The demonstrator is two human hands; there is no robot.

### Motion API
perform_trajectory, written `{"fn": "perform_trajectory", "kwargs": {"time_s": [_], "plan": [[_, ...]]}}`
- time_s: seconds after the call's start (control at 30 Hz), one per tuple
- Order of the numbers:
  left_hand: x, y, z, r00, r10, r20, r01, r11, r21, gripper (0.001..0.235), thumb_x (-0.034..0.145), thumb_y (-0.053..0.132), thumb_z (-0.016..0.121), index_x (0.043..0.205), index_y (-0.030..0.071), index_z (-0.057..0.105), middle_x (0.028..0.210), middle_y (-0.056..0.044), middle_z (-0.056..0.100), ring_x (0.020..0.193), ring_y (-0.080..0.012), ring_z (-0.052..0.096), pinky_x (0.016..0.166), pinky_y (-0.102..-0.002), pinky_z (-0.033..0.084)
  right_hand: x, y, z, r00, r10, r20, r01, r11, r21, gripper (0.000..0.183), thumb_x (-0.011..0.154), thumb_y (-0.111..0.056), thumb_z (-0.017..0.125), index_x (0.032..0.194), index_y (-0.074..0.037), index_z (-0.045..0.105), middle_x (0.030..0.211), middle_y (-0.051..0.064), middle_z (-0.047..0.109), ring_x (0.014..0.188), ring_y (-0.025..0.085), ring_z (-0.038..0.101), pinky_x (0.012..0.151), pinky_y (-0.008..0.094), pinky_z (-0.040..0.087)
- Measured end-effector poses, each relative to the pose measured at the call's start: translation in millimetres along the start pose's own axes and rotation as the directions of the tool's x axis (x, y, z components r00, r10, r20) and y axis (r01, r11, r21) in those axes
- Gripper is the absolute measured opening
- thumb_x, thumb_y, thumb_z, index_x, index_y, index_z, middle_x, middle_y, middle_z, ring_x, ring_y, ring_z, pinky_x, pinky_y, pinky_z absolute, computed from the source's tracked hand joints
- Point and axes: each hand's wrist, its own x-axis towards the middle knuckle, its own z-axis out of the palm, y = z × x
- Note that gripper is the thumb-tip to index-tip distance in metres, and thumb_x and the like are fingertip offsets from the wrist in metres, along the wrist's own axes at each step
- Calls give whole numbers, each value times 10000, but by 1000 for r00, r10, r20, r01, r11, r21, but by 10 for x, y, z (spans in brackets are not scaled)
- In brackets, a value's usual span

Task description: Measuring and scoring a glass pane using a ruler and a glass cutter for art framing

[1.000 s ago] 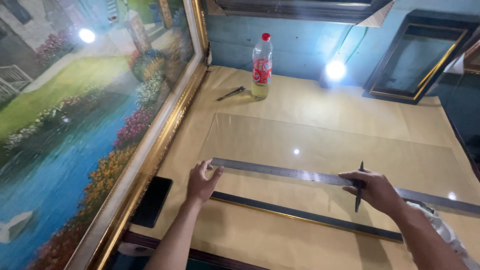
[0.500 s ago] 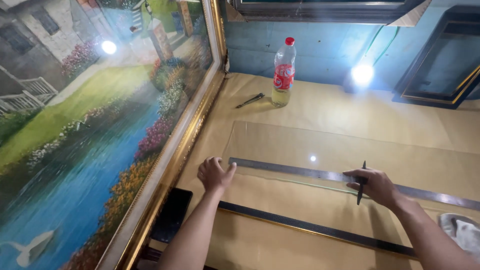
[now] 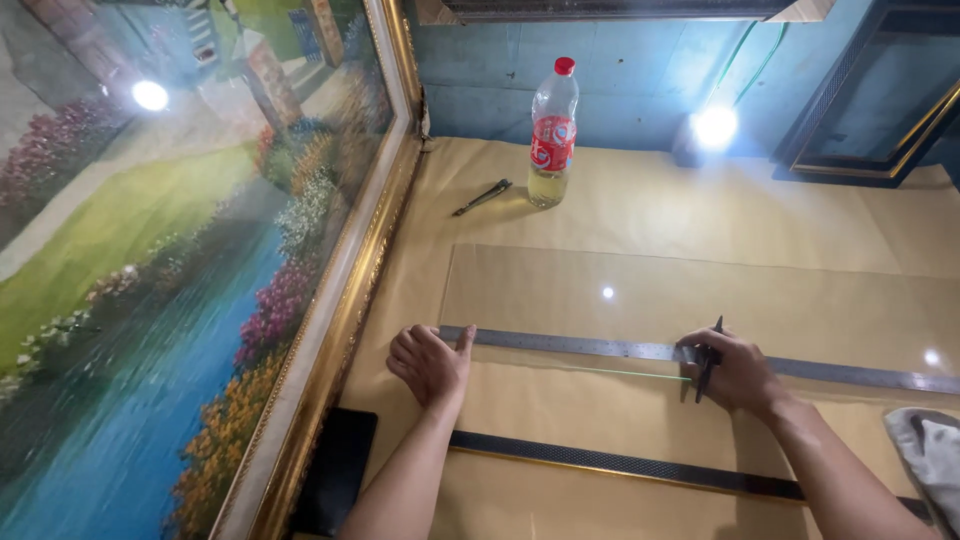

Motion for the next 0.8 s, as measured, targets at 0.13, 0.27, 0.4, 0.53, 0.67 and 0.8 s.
{"fn": "perform_trajectory", "kwargs": {"time_s": [0.13,0.27,0.4,0.53,0.67,0.8], "plan": [[3,-20,88,1000,12,14,-12,1000,-4,603,490,558,718,828,152,428,903,-53,465,950,-284,461,818,-462,350,-7,-100,92,975,-174,-140,164,983,-79,299,536,-455,742,800,-337,664,697,-60,606,749,162,610,713,274,480],[9,0,15,1000,13,-5,-13,1000,-13,575,488,521,718,820,144,438,892,-65,474,926,-292,471,785,-461,359,-78,-238,84,940,-239,-244,169,946,-279,294,544,-364,704,819,-325,609,737,-85,595,775,142,586,754,278,431],[43,37,-51,1000,17,-24,-18,999,-38,531,505,473,714,810,130,446,878,-74,482,891,-303,478,763,-462,358,-73,-268,107,921,-248,-302,178,954,-241,282,556,-285,725,814,-277,612,752,-78,622,772,159,591,747,290,427],[44,61,-76,999,33,-30,-34,999,-35,507,520,461,702,799,120,451,866,-94,483,884,-314,484,750,-463,361,-76,-199,93,931,-230,-283,171,961,-219,332,527,-330,741,831,-279,619,764,-87,625,781,149,587,758,282,421],[43,31,-67,998,46,-41,-47,999,-23,493,531,460,693,792,118,452,859,-93,483,874,-313,483,752,-460,357,-91,-165,138,934,-228,-275,188,968,-165,310,553,-336,737,831,-263,620,808,-84,637,814,155,587,768,276,411],[41,36,-48,996,71,-59,-72,997,-22,579,518,570,669,800,113,453,858,-93,478,883,-317,482,767,-465,360,-71,-174,134,933,-226,-279,186,969,-162,287,570,-304,731,830,-253,622,816,-79,641,814,157,587,786,272,404]]}}
